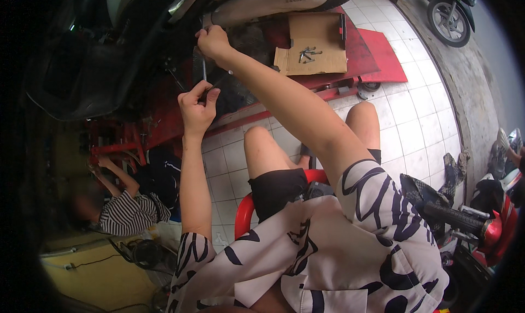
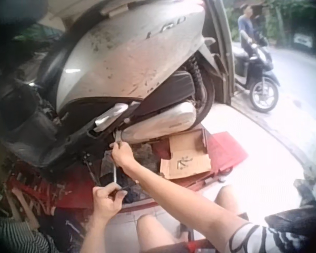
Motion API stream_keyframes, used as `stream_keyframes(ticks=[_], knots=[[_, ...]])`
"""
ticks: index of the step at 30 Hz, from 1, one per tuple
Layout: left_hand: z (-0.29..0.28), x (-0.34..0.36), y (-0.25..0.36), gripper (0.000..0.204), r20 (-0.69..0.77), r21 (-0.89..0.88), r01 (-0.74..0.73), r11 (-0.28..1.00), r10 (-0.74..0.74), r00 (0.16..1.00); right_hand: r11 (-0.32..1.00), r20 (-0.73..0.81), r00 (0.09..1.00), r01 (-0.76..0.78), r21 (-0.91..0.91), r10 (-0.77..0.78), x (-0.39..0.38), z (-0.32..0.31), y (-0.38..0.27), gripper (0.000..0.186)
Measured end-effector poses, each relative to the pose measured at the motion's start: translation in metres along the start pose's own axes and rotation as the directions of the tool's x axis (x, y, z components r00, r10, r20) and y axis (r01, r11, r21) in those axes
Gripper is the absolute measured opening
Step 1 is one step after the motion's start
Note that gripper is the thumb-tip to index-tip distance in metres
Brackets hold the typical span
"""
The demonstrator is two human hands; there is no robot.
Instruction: The person uses a T-handle wrench to loosen and remove bolts from the underside of a scooter. They place the removed bolts on a piece of cardboard on the floor and continue to work on the scooter's undercarriage.
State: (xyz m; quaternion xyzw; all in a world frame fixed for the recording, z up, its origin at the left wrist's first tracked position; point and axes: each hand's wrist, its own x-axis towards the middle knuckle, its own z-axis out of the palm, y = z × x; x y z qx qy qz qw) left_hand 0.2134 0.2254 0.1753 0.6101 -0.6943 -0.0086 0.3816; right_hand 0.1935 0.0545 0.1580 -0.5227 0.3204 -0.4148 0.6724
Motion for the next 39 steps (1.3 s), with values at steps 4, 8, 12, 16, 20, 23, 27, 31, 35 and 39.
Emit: stream_keyframes(ticks=[4,8,12,16,20,23,27,31,35,39], knots=[[0.020,-0.002,0.002,0.037,-0.136,0.086,-0.084,0.993,0.095,0.986,0.979,-0.097,0.989,0.096,-0.181,-0.115,0.008,0.003,0.005,0.028],[0.064,0.005,0.004,0.050,-0.385,-0.523,0.006,0.852,-0.243,0.890,0.944,-0.206,0.963,0.105,-0.314,-0.176,0.021,0.003,0.000,0.027],[0.055,0.009,0.021,0.053,-0.283,-0.752,-0.005,0.659,-0.316,0.906,0.806,0.493,0.860,-0.384,0.451,0.133,-0.012,-0.014,-0.014,0.026],[0.044,0.019,0.031,0.059,-0.217,-0.771,0.011,0.637,-0.279,0.936,0.647,0.818,0.543,-0.558,0.521,-0.190,-0.051,-0.056,0.001,0.025],[0.023,0.009,0.044,0.056,-0.118,-0.658,0.248,0.711,-0.423,0.898,0.626,0.791,0.557,-0.529,0.573,-0.254,-0.060,-0.056,0.005,0.023],[0.010,0.002,0.053,0.049,-0.484,-0.309,0.255,0.916,-0.382,0.787,0.664,0.738,0.647,-0.468,0.583,-0.192,-0.049,-0.052,0.010,0.023],[-0.001,-0.021,0.051,0.056,-0.461,-0.200,0.499,0.843,-0.530,0.712,0.676,0.720,0.665,-0.440,0.591,-0.197,-0.053,-0.040,0.004,0.020],[0.019,-0.034,0.053,0.053,-0.527,-0.021,0.469,0.883,-0.408,0.745,0.659,0.684,0.705,-0.427,0.620,-0.187,-0.053,-0.035,0.001,0.018],[0.040,-0.043,0.058,0.045,-0.258,-0.046,0.444,0.895,-0.440,0.860,0.578,0.688,0.686,-0.469,0.667,-0.238,-0.048,-0.036,0.000,0.017],[0.040,-0.024,0.086,0.043,-0.222,-0.107,0.298,0.948,-0.315,0.923,0.635,0.712,0.674,-0.464,0.618,-0.200,-0.044,-0.040,0.002,0.016]])
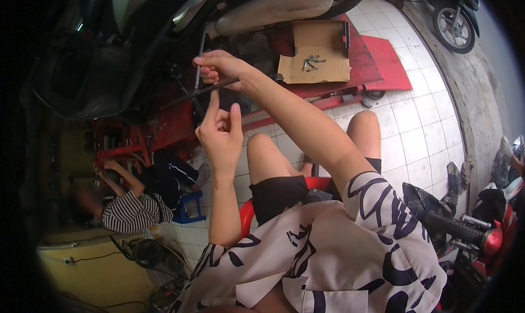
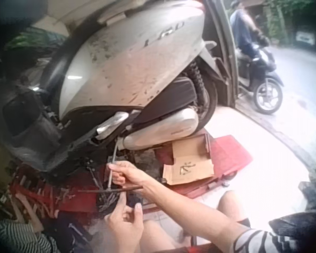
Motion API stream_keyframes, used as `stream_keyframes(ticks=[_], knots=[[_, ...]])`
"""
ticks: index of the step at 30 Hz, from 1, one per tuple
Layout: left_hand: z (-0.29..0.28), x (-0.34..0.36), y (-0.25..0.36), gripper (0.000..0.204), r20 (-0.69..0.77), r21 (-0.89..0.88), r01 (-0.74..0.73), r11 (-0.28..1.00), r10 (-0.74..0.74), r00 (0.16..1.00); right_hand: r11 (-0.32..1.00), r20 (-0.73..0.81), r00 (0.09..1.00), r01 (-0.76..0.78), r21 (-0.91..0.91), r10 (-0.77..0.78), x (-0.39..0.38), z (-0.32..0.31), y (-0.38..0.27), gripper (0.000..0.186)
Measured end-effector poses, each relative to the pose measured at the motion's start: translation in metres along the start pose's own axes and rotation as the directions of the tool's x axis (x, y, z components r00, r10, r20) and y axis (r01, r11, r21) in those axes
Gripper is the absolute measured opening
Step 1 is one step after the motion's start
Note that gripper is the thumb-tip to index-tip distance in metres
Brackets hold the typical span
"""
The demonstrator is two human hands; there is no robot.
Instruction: The person uses a T-handle wrench to loosen and remove bolts from the underside of a scooter. They place the removed bolts on a piece of cardboard on the floor and continue to work on the scooter's undercarriage.
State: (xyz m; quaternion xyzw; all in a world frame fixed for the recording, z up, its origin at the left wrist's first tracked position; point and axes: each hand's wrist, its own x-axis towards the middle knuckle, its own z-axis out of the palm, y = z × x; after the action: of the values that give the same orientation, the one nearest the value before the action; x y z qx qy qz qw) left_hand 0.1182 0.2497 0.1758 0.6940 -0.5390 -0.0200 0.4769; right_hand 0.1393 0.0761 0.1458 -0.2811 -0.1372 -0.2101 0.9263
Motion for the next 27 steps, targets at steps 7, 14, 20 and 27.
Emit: stream_keyframes(ticks=[7,14,20,27], knots=[[-0.013,0.001,-0.006,0.064,-0.110,0.024,0.149,0.989,-0.145,0.983,0.999,-0.076,0.996,0.044,-0.014,-0.045,0.000,0.001,0.000,0.017],[-0.002,0.005,0.016,0.059,0.128,-0.175,0.070,0.982,-0.047,0.991,0.998,-0.154,0.986,0.051,-0.048,-0.058,0.005,-0.012,-0.001,0.014],[-0.011,-0.004,-0.012,0.054,0.012,-0.075,0.252,0.965,-0.252,0.968,0.995,-0.094,0.992,0.090,0.035,-0.087,0.008,0.001,-0.008,0.015],[-0.014,0.011,0.023,0.059,-0.071,-0.148,0.090,0.985,-0.101,0.992,0.996,-0.144,0.986,0.088,-0.010,-0.088,0.007,-0.001,-0.011,0.015]])
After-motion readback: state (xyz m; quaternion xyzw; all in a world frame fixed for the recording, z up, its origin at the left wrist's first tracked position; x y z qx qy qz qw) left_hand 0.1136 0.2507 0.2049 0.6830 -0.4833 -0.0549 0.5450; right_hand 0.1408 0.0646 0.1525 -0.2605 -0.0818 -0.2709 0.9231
